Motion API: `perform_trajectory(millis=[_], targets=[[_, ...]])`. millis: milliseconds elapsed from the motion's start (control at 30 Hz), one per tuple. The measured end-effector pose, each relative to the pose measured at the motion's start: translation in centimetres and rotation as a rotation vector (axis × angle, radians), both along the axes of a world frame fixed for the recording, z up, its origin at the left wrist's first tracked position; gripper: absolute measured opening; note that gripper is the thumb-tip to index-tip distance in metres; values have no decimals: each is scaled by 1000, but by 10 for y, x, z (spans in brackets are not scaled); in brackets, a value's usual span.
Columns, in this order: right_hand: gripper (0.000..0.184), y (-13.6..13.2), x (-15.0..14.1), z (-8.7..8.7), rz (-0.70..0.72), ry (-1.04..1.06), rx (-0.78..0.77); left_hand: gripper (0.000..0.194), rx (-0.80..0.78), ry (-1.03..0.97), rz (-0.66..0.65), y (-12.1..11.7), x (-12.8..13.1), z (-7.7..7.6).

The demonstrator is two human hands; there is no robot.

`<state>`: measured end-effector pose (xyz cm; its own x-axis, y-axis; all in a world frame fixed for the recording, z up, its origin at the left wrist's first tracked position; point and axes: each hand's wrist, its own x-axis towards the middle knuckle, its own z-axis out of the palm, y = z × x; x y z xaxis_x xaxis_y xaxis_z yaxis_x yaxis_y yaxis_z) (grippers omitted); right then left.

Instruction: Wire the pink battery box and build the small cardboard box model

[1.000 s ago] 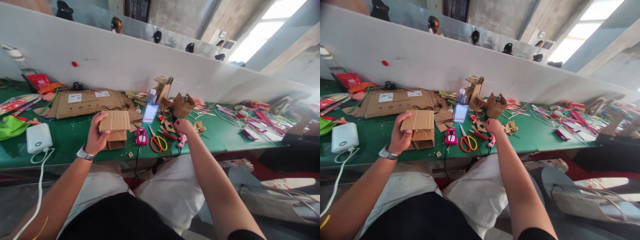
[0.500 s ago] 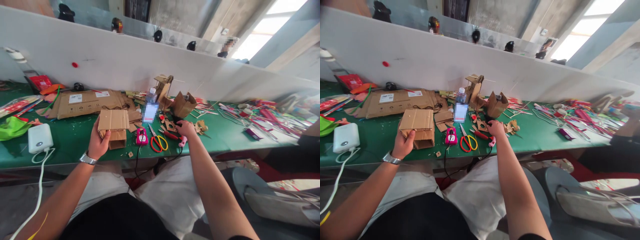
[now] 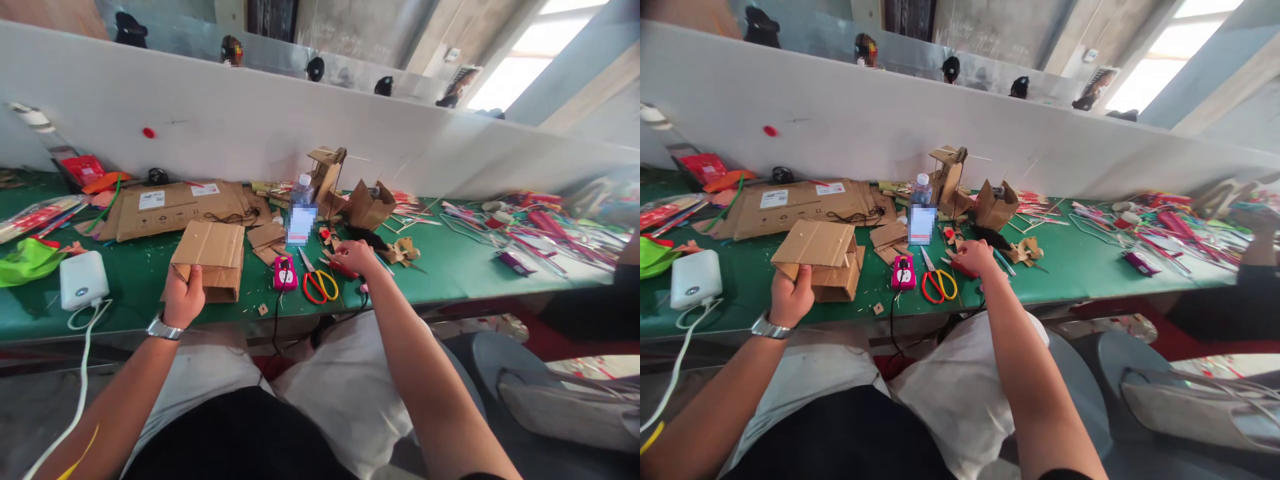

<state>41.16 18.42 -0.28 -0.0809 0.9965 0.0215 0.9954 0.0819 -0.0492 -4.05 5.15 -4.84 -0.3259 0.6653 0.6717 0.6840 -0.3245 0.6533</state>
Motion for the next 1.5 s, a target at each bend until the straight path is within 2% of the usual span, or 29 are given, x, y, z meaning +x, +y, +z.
perform_trajectory(millis=[200,300,467,600,800,1000,1500], targets=[[29,-13,-13,4,125,6,-127,46,36,-13,80,-11,-7,3],[30,-13,-16,5,151,10,-115,47,27,-61,52,-14,-7,1],[33,-15,-32,3,248,50,-73,48,-23,-183,18,-15,7,-20],[31,-18,-46,1,308,68,-71,60,-53,-191,-6,-8,14,-37],[29,-17,-51,1,330,76,-78,74,-74,-167,-42,3,18,-48],[29,-17,-50,-1,322,90,-76,74,-88,-141,-84,6,22,-53],[22,-23,-49,1,338,131,-59,69,-71,-126,-123,2,25,-52]])
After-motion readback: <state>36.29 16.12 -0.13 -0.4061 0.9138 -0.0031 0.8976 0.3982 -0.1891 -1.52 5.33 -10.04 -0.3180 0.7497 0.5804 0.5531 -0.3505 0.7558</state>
